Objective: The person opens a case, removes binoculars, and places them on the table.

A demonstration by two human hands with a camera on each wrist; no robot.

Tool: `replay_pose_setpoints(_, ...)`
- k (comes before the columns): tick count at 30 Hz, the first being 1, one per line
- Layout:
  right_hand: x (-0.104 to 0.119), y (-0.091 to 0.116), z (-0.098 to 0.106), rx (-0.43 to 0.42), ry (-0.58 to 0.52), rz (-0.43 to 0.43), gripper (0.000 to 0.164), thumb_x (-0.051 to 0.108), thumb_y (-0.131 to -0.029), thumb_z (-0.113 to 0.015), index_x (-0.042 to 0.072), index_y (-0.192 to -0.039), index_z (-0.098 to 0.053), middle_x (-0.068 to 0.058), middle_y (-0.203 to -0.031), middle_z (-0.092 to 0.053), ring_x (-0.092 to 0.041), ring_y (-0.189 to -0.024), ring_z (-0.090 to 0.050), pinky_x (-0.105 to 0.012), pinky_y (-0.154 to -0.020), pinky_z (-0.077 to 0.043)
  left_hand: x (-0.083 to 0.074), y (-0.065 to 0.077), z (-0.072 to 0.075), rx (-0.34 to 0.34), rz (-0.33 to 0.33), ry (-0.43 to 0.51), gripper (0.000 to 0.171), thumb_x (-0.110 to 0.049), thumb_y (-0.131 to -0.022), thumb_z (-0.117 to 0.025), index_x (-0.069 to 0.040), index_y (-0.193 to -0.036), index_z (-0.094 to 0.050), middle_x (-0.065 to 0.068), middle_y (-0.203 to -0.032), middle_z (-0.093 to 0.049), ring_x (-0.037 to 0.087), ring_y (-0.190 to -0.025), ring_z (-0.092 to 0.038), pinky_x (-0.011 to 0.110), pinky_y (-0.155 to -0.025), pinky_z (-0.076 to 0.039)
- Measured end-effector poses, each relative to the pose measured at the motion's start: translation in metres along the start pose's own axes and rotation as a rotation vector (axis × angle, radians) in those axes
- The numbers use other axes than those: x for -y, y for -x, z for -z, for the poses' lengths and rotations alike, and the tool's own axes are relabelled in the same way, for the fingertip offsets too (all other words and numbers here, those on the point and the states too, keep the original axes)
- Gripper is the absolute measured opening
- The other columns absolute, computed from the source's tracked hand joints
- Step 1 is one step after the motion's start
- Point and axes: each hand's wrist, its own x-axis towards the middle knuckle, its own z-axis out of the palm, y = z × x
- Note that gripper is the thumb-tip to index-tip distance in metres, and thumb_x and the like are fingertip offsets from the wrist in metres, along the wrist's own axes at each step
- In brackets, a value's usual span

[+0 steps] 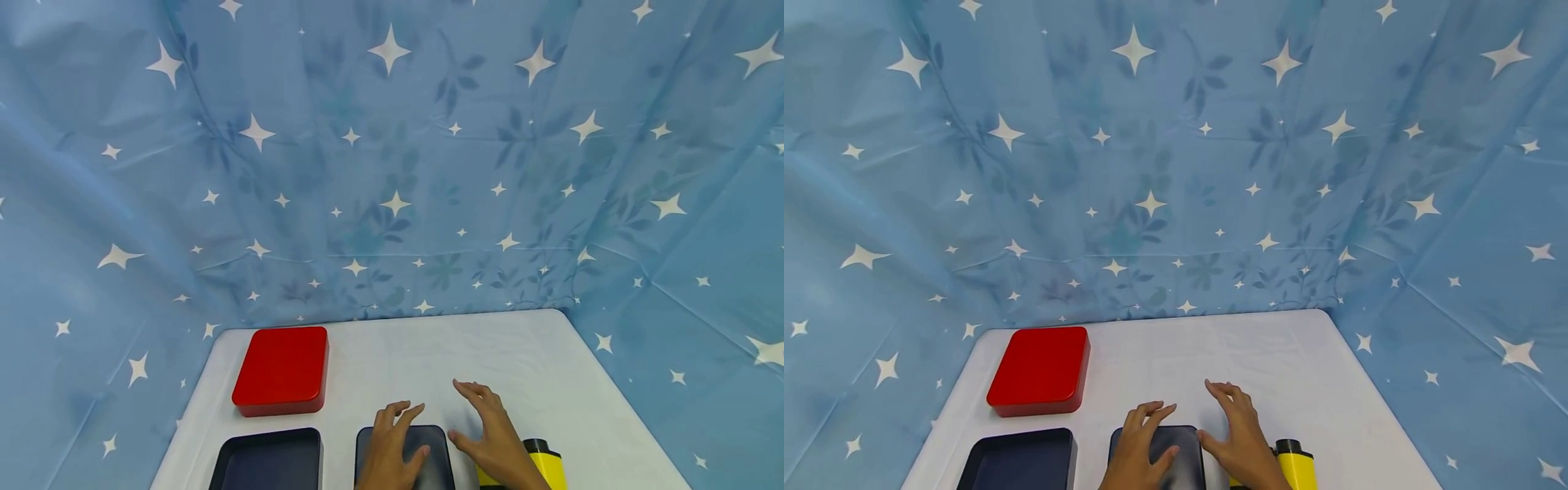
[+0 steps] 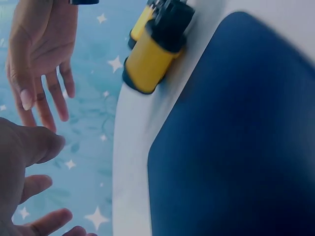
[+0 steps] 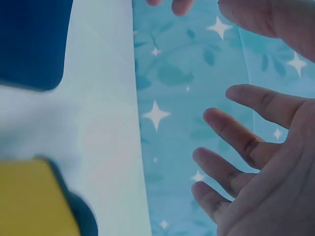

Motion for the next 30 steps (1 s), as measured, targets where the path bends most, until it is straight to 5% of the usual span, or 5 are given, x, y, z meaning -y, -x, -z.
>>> replay_pose_setpoints(8, 0.021, -0.017, -0.020, -0.004, 0.008, 0.099, 0.072, 0.046, -0.082, -0.079, 0.031, -0.146, -0.050, 0.000, -0.144, -0.048, -0.031, -0.133, -0.043, -0.066, -0.101, -0.043, 0.018, 0.000, 0.033, 0.019, -0.027, -0.140, 0.069, -0.039, -0.089, -0.073, -0.038, -0.150, -0.040, 0.000, -0.157, -0.040, 0.030, -0.136, -0.043, 0.062, -0.104, -0.043)
replay_pose_setpoints(13, 0.034, -0.027, -0.035, -0.004, -0.007, 0.148, 0.070, 0.037, -0.083, -0.080, 0.030, -0.146, -0.050, 0.002, -0.141, -0.051, -0.027, -0.131, -0.046, -0.060, -0.099, -0.046, 0.028, 0.001, 0.049, -0.041, -0.057, -0.196, 0.073, -0.039, -0.088, -0.074, -0.035, -0.152, -0.039, 0.002, -0.159, -0.037, 0.032, -0.140, -0.038, 0.063, -0.104, -0.040)
replay_pose_setpoints(30, 0.079, -0.054, -0.068, 0.063, 0.029, 0.286, 0.072, 0.041, -0.085, -0.077, 0.026, -0.149, -0.047, 0.000, -0.139, -0.053, -0.024, -0.128, -0.048, -0.055, -0.103, -0.048, 0.051, -0.001, 0.083, -0.132, 0.028, -0.234, 0.069, -0.037, -0.085, -0.078, -0.032, -0.147, -0.048, 0.004, -0.157, -0.041, 0.032, -0.138, -0.040, 0.063, -0.105, -0.040)
